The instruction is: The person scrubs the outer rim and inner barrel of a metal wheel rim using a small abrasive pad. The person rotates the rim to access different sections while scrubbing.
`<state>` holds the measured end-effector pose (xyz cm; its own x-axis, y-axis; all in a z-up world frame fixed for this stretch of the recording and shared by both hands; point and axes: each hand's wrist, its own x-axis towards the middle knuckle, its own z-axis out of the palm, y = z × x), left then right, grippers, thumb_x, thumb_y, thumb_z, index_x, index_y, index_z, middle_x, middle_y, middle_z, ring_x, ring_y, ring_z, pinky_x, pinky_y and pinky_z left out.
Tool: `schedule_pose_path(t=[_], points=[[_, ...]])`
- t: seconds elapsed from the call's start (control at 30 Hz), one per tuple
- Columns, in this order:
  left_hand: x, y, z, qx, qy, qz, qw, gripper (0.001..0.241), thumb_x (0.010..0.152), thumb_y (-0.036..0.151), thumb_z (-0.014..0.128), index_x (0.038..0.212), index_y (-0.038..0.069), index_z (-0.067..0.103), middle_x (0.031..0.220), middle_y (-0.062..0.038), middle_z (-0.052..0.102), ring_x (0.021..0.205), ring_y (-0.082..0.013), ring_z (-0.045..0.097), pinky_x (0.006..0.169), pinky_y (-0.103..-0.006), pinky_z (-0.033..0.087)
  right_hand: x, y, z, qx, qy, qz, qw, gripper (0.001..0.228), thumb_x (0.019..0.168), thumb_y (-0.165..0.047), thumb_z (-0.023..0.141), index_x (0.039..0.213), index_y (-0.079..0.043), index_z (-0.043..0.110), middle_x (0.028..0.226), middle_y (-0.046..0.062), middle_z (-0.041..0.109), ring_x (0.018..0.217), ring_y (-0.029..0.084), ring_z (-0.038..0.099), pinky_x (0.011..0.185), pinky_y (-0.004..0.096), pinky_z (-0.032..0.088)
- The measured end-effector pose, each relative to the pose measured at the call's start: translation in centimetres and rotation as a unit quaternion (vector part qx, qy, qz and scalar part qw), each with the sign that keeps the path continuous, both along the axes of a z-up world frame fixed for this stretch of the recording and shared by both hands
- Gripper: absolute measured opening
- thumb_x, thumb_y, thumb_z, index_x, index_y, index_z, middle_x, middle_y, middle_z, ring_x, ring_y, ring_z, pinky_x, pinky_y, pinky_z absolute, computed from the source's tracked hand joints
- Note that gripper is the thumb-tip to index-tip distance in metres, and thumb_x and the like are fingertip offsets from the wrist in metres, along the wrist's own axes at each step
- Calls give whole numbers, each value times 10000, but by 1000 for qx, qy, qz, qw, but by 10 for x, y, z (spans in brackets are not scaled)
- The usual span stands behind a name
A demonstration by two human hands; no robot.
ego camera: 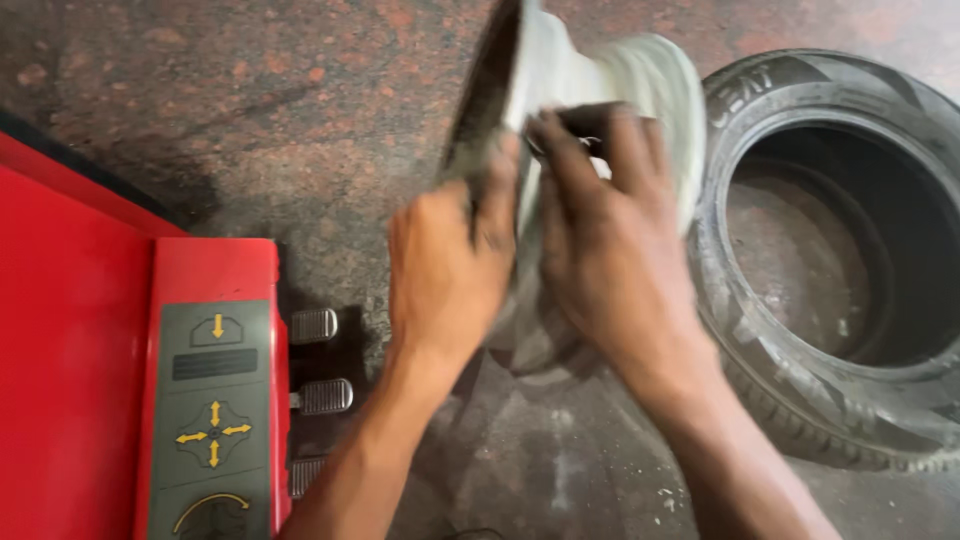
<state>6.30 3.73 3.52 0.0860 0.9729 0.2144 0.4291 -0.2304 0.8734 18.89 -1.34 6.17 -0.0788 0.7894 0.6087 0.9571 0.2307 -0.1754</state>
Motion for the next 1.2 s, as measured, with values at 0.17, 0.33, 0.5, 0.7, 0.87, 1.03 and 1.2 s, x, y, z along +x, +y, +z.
schedule_pose_path(t=[0.17,0.33,0.5,0.7,0.87,1.03,1.2], points=[[0,14,6,-67,-38,31,997,773,1034,573,351,669,-9,705,526,-191,622,446,-297,624,451,-476,483,-30,-18,-15,-54,33,60,996,466,891,-2,598,1348,88,594,1322,255,596,1202,404,527,1107,508,457],[-28,13,-6,-80,-27,94,992,795,1061,546,318,636,-54,619,512,-237,551,461,-330,525,525,-515,428,-28,57,-3,-72,96,132,984,395,953,-15,601,1339,45,662,1252,251,602,1186,419,527,1032,483,479],[-38,-13,-22,-95,-46,105,989,793,1062,550,307,641,-54,599,534,-256,540,462,-321,488,525,-519,401,-41,11,4,-60,32,157,985,378,927,-32,618,1289,70,642,1230,217,618,1105,392,567,1012,490,480],[-35,-28,-33,-78,-97,89,988,752,1069,541,314,703,-38,624,547,-212,586,499,-279,529,527,-459,424,-42,23,6,-104,44,126,985,373,911,-52,630,1265,56,679,1163,230,617,1093,407,569,950,483,491],[-28,-38,-28,-124,-196,60,971,675,1061,555,322,771,51,665,561,-47,593,527,-160,602,499,-399,466,-48,-5,6,-93,-40,118,988,426,889,-80,648,1285,77,655,1191,233,624,1090,377,560,1034,507,477],[-29,-42,-45,-100,-195,64,974,714,1083,550,324,664,15,542,545,-47,456,530,-155,445,491,-417,365,-50,-16,-12,-82,-58,104,989,486,870,-69,622,1325,101,630,1224,270,602,1124,407,552,995,494,484],[-30,-42,-34,-112,-142,60,982,739,1126,501,324,661,-49,491,552,-123,403,549,-231,401,523,-465,328,-33,63,5,-85,28,152,984,328,1019,-95,598,1309,36,671,1321,263,585,1168,399,579,992,462,512]])
